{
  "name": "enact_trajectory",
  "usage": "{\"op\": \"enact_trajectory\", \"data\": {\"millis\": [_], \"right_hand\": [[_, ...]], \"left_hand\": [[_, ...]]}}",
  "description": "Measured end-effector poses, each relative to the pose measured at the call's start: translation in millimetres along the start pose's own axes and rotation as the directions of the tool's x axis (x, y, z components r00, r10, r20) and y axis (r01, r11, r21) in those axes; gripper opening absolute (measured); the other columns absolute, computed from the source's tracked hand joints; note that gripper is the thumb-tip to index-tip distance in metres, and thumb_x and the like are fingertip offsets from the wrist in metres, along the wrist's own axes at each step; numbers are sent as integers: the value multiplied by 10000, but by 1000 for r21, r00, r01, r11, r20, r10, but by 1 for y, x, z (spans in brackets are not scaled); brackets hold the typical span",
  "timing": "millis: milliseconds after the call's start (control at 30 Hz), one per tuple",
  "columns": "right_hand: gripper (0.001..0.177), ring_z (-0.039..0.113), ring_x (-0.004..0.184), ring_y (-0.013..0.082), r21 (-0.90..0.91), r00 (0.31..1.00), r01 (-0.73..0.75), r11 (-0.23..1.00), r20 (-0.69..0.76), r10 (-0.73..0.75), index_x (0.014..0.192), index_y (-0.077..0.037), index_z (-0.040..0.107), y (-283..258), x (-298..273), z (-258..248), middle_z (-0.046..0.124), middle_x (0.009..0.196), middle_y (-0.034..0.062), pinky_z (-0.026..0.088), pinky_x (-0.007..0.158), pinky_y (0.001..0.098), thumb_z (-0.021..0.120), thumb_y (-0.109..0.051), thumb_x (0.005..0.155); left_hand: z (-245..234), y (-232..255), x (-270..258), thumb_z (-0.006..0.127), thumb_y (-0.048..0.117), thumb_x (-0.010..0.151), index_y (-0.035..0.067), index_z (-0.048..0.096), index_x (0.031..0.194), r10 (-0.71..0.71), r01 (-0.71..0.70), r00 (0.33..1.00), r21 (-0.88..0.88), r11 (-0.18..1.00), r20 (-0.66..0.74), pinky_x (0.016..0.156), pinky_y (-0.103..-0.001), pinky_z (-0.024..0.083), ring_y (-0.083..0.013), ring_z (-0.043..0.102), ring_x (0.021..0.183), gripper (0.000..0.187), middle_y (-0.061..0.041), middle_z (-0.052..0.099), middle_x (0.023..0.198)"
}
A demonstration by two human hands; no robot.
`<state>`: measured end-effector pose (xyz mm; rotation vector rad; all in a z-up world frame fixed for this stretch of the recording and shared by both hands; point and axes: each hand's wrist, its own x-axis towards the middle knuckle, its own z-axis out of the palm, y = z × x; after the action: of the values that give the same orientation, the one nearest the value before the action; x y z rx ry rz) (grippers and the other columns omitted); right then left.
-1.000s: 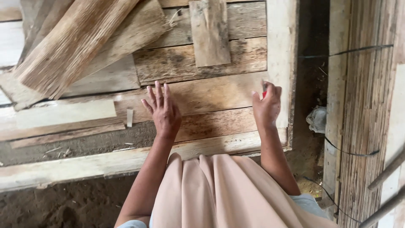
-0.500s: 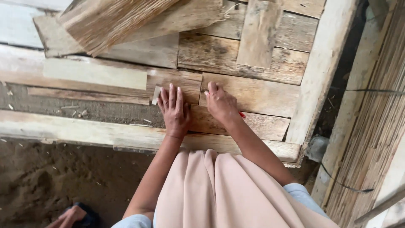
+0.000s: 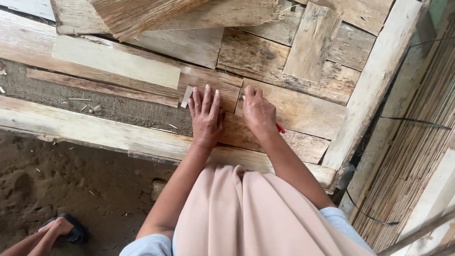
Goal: The person uses a red utility knife to scrape and remove loose wood fibers and splinters from several wooden planks on a workbench. The person repeatedly scrapes different sections of the planks, occasionally repositioning the wood to access new areas.
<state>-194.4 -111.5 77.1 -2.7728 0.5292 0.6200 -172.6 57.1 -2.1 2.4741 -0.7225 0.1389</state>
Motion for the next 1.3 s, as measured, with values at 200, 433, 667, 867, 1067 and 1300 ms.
{"op": "enact_trajectory", "data": {"millis": [200,433,667,867,1067,1300], "right_hand": [[226,743,735,382,16,1000,6,1000,-29,-6,1241,-51,435,-2,1,0,575,1086,185,616,637,564,451,-141,1034],[252,723,880,448,252,992,-110,961,87,90,1237,-115,460,26,-20,-12,562,1171,144,590,774,618,531,-253,1038],[350,694,1001,403,271,981,-154,950,153,116,1146,-171,554,55,-48,4,567,1139,61,596,847,582,748,-313,891],[345,701,1007,402,303,989,-126,945,110,96,1160,-190,584,57,-58,7,576,1149,58,613,831,561,762,-287,880],[249,701,997,387,307,992,-130,943,41,123,1156,-216,603,59,-61,23,575,1101,46,611,821,548,692,-280,933],[231,695,995,390,334,989,-117,935,-47,141,1155,-195,605,63,-58,43,561,1067,55,605,814,545,674,-262,944]], "left_hand": [[-3,0,2,647,212,912,205,511,1526,22,-22,1000,0,1000,9,1192,-630,203,-489,216,1519,629,-135,368,1639],[-11,-1,-3,669,148,866,203,691,1322,134,-142,986,-83,986,-100,1167,-513,312,-418,421,1444,460,-90,541,1510],[-13,13,-19,778,308,820,313,746,1109,42,-47,994,-48,998,-99,767,-317,401,-153,590,923,291,109,631,966],[-12,18,-27,831,268,778,277,736,1132,-13,6,998,-112,994,-65,767,-328,384,-170,581,913,367,83,643,954],[-11,22,-34,847,275,790,265,720,1187,-158,152,987,-197,969,-14,806,-352,373,-183,567,931,418,74,653,972],[-12,31,-34,859,315,733,299,680,1163,-279,291,956,-183,939,91,823,-411,385,-201,532,965,466,95,574,986]]}}
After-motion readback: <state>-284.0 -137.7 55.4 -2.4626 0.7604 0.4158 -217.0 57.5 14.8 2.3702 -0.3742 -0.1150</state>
